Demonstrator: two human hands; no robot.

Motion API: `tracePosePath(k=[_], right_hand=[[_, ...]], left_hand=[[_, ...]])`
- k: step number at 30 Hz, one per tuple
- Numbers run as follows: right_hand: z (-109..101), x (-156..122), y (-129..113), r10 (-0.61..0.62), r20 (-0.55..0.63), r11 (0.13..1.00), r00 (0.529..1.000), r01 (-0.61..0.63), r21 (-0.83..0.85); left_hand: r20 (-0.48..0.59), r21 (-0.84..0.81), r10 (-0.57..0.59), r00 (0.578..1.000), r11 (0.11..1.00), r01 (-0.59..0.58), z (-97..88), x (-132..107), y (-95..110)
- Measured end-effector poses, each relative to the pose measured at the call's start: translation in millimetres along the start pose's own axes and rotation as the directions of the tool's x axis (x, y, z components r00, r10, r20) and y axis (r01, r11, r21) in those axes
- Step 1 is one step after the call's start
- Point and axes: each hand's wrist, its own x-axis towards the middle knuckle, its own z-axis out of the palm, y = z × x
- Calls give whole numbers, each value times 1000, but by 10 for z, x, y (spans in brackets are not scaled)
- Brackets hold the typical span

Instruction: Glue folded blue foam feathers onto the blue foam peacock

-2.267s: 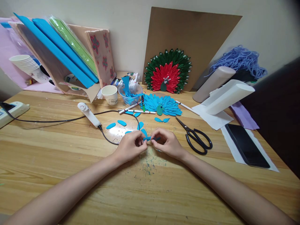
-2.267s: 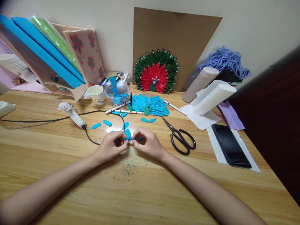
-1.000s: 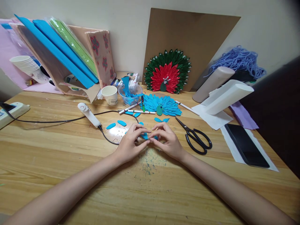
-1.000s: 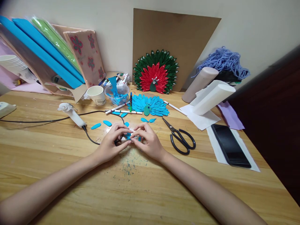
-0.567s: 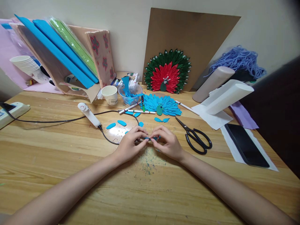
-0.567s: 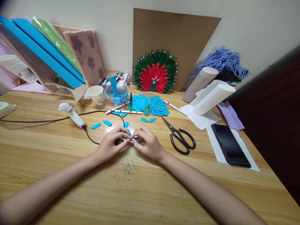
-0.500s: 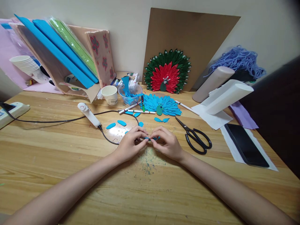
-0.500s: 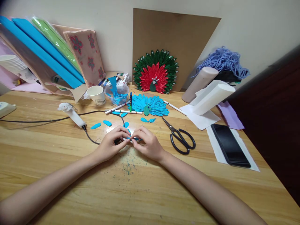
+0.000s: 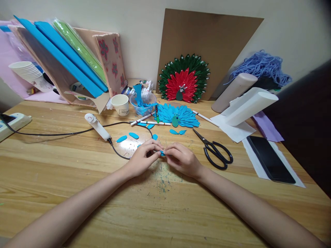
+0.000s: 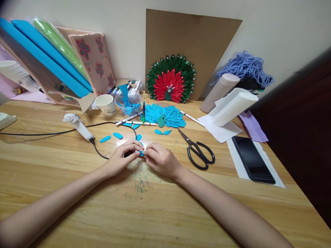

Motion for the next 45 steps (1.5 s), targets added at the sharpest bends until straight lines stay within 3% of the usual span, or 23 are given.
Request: tracePosePath(k=[6,13,21,37,45], right_hand=[[-12,17,-17,-29,22,999,999,30,-29],[-15,45,-26,142,-27,988,989,-140,61],[-12,52,-19,274,32,954,961,-275,116],[-5,49,-40,178,72,979,981,-184,92],[-5,44,-57,201,49,971,978,-206,119]], left_hand=[[-28,-9,8,1000,1000,-8,11,11,-29],[-82,53,47,996,998,-43,20,0,-11],[-121,125,64,991,991,-49,37,-20,-17],[-86,334,132,988,938,-96,63,-65,8],[-126,333,174,977,935,-124,65,-71,26]])
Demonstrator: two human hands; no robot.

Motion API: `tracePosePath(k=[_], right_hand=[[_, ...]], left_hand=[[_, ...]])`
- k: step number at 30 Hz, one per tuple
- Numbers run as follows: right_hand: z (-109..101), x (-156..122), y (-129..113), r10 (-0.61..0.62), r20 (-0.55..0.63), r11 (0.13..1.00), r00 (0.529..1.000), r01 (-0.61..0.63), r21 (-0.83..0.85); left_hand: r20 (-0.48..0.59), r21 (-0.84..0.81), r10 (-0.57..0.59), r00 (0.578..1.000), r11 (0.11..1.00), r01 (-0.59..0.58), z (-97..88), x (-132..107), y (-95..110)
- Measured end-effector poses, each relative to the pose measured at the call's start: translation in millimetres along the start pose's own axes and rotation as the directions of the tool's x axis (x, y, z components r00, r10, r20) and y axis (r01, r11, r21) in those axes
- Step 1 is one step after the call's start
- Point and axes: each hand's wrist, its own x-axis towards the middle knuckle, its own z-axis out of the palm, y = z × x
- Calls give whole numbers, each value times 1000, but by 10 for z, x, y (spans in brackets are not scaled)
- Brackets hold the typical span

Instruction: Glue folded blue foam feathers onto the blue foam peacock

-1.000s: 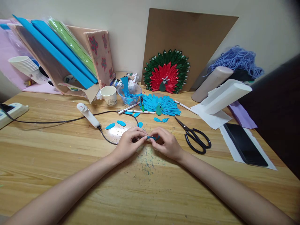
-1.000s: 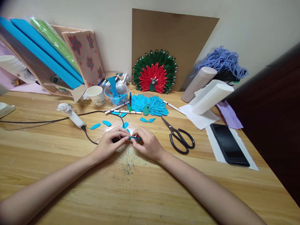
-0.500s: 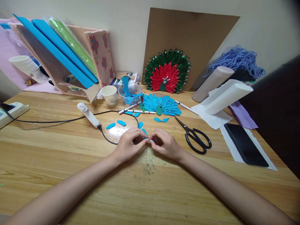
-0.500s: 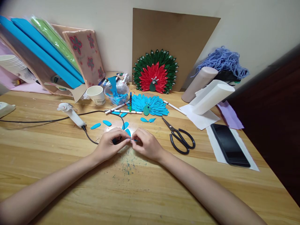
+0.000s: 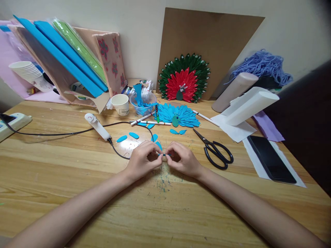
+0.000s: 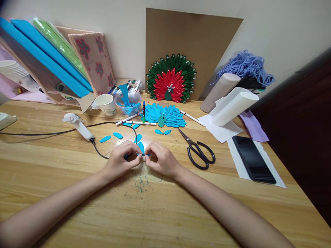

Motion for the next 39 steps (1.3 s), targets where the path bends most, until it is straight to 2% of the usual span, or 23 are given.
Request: tracePosePath(k=[14,17,22,27,33,39], right_hand=[[-35,16,28,128,-116,992,985,-126,25],[-42,23,22,71,-93,997,993,-70,15],[-31,23,23,-36,-4,999,999,36,22],[-22,23,29,-72,-36,997,997,73,36],[-31,17,28,-72,-97,996,993,77,49],[-33,9,26,-73,-163,996,984,80,40]], left_hand=[[-45,-42,-155,987,987,153,-16,27,-42],[-36,-50,-144,989,989,142,-14,32,-48],[30,-68,-51,998,996,52,-18,28,-25],[41,-94,-27,999,995,30,-19,26,-28],[46,-126,-88,995,988,93,-9,32,-73],[-9,-131,-137,991,982,134,-23,40,-61]])
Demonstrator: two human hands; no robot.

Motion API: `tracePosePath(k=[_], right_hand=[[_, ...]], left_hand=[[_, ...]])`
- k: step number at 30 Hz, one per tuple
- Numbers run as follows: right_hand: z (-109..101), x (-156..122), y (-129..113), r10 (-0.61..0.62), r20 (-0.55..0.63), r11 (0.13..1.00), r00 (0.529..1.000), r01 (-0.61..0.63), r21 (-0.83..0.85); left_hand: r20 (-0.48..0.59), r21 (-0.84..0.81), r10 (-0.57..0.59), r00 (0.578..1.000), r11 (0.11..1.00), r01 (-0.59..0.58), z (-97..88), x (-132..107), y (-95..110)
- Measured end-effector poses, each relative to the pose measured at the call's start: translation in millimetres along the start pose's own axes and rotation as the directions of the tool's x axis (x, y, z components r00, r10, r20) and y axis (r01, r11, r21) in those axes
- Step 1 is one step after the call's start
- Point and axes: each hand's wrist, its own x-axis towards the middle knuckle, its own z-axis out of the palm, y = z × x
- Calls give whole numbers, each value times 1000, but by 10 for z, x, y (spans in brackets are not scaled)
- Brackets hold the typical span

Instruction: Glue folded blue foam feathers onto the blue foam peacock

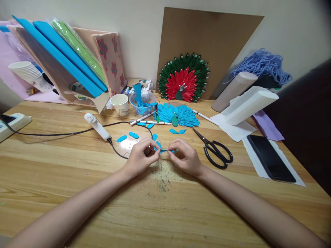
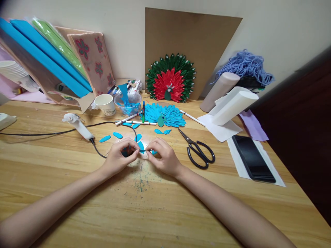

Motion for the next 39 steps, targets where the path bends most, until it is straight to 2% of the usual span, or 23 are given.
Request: tracePosePath(k=[5,10,13,18,23,27,33,39], right_hand=[[-5,5,-2,-18,-31,1000,999,17,-21],[0,2,2,-16,35,999,999,18,-46],[6,-2,-2,-33,28,997,999,35,-62],[-16,7,-17,-69,-46,994,997,65,-89],[-36,13,-20,-154,-58,979,986,144,-147],[-39,5,-25,-172,-27,975,985,166,-149],[-37,1,-32,-148,-16,979,989,144,-141],[-15,21,-32,-4,1,999,1000,4,35]], left_hand=[[-16,1,-15,1000,1000,15,2,-6,-11],[14,22,60,998,998,-61,3,-17,-6],[26,52,94,995,994,-96,-2,-22,12],[-10,29,0,1000,1000,1,-16,-12,35],[148,-75,-49,988,995,61,-28,-3,47],[172,-115,-79,982,988,99,-23,-5,41],[174,-175,-115,978,974,146,-8,7,48],[156,-192,-127,979,969,157,-2,19,44]])
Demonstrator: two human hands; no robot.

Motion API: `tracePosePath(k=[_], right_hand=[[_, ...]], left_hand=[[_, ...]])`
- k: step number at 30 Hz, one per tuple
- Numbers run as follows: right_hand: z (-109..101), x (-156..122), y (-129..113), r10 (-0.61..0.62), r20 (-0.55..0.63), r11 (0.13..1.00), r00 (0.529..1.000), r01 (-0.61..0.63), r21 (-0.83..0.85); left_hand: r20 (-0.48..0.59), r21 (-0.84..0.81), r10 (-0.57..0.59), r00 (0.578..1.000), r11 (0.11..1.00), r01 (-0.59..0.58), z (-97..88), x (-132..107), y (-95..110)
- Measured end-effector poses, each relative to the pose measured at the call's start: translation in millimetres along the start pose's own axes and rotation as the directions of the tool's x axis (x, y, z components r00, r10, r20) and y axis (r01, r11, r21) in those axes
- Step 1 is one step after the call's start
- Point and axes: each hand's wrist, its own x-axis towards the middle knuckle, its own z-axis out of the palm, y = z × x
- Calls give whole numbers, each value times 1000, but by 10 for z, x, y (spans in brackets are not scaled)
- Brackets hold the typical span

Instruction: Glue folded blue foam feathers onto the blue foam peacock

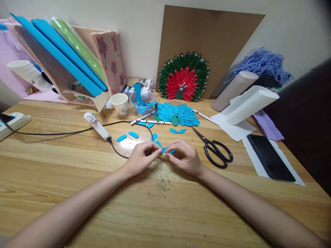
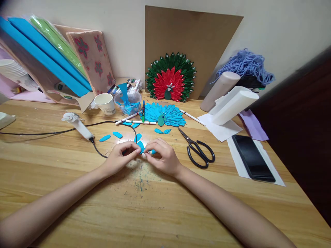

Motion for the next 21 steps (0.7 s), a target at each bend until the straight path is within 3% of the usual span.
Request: tracePosePath(k=[7,21], right_hand=[[-2,5,4,173,37,975,984,-177,133],[-5,6,13,122,41,982,992,-126,137]], left_hand=[[6,7,-13,1000,1000,13,2,-7,-6],[10,-44,-31,999,999,31,-7,6,-18]])
